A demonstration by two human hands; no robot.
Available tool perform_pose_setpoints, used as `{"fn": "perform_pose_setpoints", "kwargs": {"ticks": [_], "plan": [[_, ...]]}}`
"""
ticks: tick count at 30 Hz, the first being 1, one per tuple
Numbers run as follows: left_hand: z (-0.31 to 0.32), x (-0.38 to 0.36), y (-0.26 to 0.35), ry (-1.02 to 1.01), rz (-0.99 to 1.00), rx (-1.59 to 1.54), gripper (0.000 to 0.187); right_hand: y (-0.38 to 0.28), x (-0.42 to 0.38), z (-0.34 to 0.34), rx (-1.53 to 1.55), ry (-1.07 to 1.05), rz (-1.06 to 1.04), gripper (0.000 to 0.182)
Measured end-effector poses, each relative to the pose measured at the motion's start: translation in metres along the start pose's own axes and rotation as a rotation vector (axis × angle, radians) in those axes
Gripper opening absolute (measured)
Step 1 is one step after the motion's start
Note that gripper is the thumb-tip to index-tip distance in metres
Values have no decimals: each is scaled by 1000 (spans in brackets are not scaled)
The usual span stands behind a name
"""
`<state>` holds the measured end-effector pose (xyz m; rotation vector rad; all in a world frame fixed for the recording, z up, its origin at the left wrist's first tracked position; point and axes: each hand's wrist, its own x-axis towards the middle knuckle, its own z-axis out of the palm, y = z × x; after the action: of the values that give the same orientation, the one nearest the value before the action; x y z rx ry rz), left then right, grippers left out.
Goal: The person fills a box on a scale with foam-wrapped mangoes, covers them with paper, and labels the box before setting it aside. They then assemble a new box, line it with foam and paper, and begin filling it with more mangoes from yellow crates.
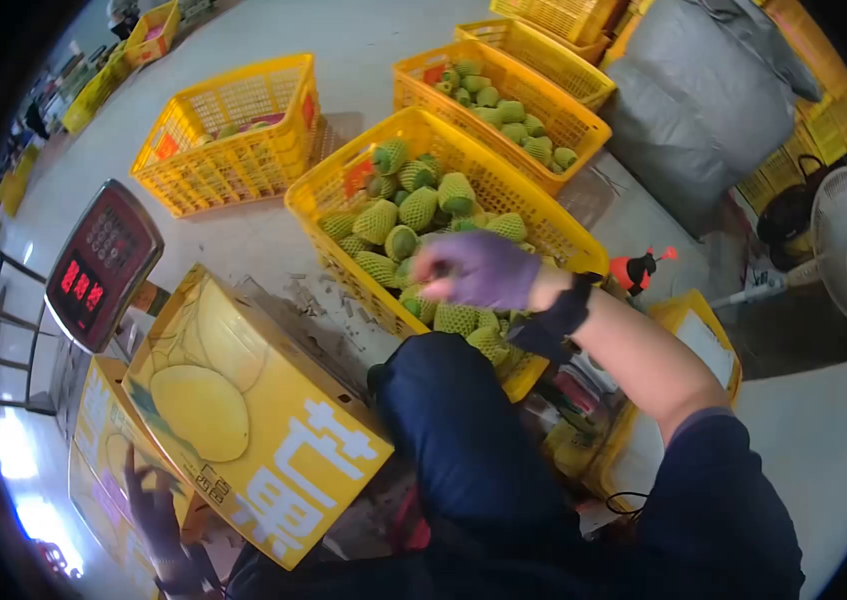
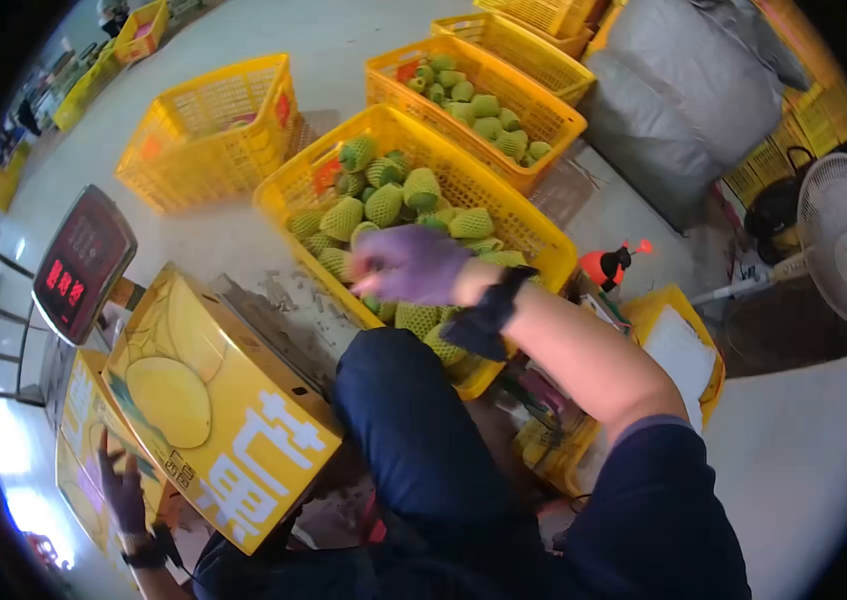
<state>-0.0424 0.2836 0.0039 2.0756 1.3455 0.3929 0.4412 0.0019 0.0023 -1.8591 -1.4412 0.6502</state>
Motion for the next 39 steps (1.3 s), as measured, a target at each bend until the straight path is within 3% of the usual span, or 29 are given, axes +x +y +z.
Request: {"fn": "perform_pose_setpoints", "kwargs": {"ticks": [2,3,4,5,6,7,8,9,11,17,18,19,21,24,25,27,29,30,31,32,34,35,37,39], "plan": [[0,-49,-16,19,-98,-195,56,73,-98,-31,-127,402,448,23],[2,-69,-26,37,-125,-292,51,141,-156,-32,-192,580,766,21],[4,-85,-28,26,-150,-303,49,139,-197,-35,-350,586,970,25],[8,-102,-23,19,-179,-315,47,145,-233,-25,-423,661,937,29],[6,-124,34,-35,-214,-316,32,164,-266,-17,-158,485,1181,35],[12,-127,15,-33,-214,-312,32,191,-293,12,-506,391,1247,35],[23,-127,-22,16,-110,-342,38,219,-314,39,-592,157,1216,32],[28,-130,-41,69,-4,-371,44,197,-319,58,-523,134,1212,32],[32,-140,-4,63,-89,-369,41,176,-314,83,-468,128,1288,27],[47,-168,18,68,-7,-500,42,211,-337,116,-543,124,1343,26],[46,-169,5,101,129,-307,39,206,-338,111,-577,104,1325,24],[45,-173,16,94,136,-310,39,201,-341,107,-611,84,1308,24],[40,-186,47,-27,-68,-601,34,207,-350,104,-618,63,1293,25],[37,-192,51,-3,-55,-680,32,181,-347,78,-654,110,1239,28],[35,-195,59,5,-52,-684,32,176,-345,70,-748,230,1202,28],[32,-199,85,59,-92,-591,30,100,-317,38,-830,495,1020,21],[44,-192,88,16,49,-655,31,59,-283,25,-697,650,814,22],[51,-185,87,137,194,-311,22,31,-262,24,-500,703,588,22],[47,-196,142,96,291,-223,13,-5,-237,29,-277,726,373,22],[61,-195,133,77,291,-286,16,-42,-214,37,-262,639,248,21],[74,-197,159,-133,-6,-573,17,-97,-177,65,-186,560,11,19],[81,-195,166,-143,99,-760,17,-121,-166,73,-161,491,-52,18],[78,-187,189,-163,98,-1004,16,-142,-145,96,-2,377,-159,17],[84,-175,165,-139,-73,-991,15,-154,-131,114,40,256,-212,20]]}}
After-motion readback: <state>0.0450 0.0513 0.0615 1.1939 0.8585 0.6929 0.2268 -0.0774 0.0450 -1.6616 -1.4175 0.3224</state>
